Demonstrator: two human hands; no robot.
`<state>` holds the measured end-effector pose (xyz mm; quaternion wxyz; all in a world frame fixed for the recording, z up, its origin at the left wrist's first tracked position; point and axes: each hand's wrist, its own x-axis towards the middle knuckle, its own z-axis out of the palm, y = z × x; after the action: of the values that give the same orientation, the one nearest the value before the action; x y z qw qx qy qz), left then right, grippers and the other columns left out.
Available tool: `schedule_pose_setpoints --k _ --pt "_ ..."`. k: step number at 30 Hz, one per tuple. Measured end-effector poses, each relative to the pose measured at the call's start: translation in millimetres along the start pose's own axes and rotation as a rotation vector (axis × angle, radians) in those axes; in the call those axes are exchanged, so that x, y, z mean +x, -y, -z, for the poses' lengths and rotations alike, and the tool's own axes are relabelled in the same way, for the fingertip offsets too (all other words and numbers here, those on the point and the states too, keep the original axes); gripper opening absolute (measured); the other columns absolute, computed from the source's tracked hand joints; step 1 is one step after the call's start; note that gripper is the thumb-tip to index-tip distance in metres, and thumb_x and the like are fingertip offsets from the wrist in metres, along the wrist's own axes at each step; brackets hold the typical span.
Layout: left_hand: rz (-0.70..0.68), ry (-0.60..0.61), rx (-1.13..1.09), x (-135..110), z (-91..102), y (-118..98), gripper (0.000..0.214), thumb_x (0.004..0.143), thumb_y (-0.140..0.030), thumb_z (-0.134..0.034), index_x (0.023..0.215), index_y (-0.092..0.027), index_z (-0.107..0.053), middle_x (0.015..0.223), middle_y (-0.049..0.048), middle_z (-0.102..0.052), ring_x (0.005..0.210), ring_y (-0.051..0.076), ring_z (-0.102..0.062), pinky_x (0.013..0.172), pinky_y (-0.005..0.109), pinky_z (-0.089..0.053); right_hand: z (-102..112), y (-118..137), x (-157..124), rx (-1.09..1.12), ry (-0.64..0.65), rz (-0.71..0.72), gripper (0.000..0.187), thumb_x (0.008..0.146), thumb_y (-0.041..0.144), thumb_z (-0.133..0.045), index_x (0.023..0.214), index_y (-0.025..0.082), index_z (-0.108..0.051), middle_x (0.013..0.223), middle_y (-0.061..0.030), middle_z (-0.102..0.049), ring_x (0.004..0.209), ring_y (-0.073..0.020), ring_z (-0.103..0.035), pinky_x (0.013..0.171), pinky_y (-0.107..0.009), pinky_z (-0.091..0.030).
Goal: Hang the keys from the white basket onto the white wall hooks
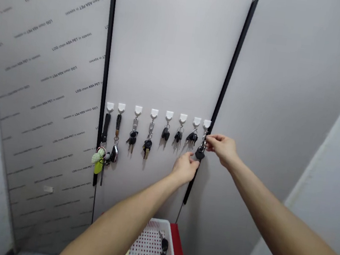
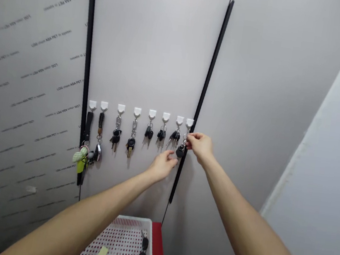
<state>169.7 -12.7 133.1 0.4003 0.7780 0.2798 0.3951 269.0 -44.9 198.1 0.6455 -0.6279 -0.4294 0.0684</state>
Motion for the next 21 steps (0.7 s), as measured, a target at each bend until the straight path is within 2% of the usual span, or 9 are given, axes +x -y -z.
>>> schedule_pose_setpoints --k 4,9,17,21 --pt "-0.010 0.031 0.035 -4 -2.2 -5 0.039 0.065 -0.024 -0.042 0.103 -0.014 -0.040 0.083 0.0044 -0.056 0.073 0.012 -0.050 0.070 0.024 -0.037 5 3 24 -0.095 -0.107 0.018 0.004 0.058 0.012 -0.048 0.054 0.013 -0.048 0.043 0.0031 -0.045 0.037 -0.0047 -0.044 0.036 -0.017 -0.040" --pt "-0.029 0.077 0.084 -18 -1.0 14 0.038 0.066 -0.025 -0.041 0.103 -0.018 -0.040 0.085 0.0022 -0.055 0.071 0.011 -0.050 0.067 0.023 -0.037 3 -2 33 -0.173 -0.147 0.014 0.004 0.056 0.012 -0.049 0.053 0.014 -0.049 0.041 0.0028 -0.046 0.039 -0.0070 -0.047 0.037 -0.018 -0.041" --pt "0.047 0.094 0.059 -35 19.5 45 0.034 0.065 -0.022 -0.040 0.098 -0.015 -0.042 0.082 0.0024 -0.054 0.062 0.008 -0.047 0.059 0.019 -0.037 -2 -13 32 -0.222 -0.159 0.026 0.004 0.055 0.016 -0.047 0.057 0.014 -0.049 0.049 0.0007 -0.050 0.041 -0.0086 -0.050 0.040 -0.020 -0.042" --pt "0.130 0.068 -0.044 -50 24.0 80 0.030 0.064 -0.017 -0.041 0.094 -0.013 -0.044 0.079 0.0026 -0.052 0.060 0.006 -0.045 0.056 0.017 -0.035 -1 -37 8 -0.243 -0.156 0.059 0.013 0.058 0.023 -0.042 0.064 0.014 -0.049 0.057 -0.0007 -0.051 0.042 -0.0089 -0.050 0.041 -0.021 -0.041"
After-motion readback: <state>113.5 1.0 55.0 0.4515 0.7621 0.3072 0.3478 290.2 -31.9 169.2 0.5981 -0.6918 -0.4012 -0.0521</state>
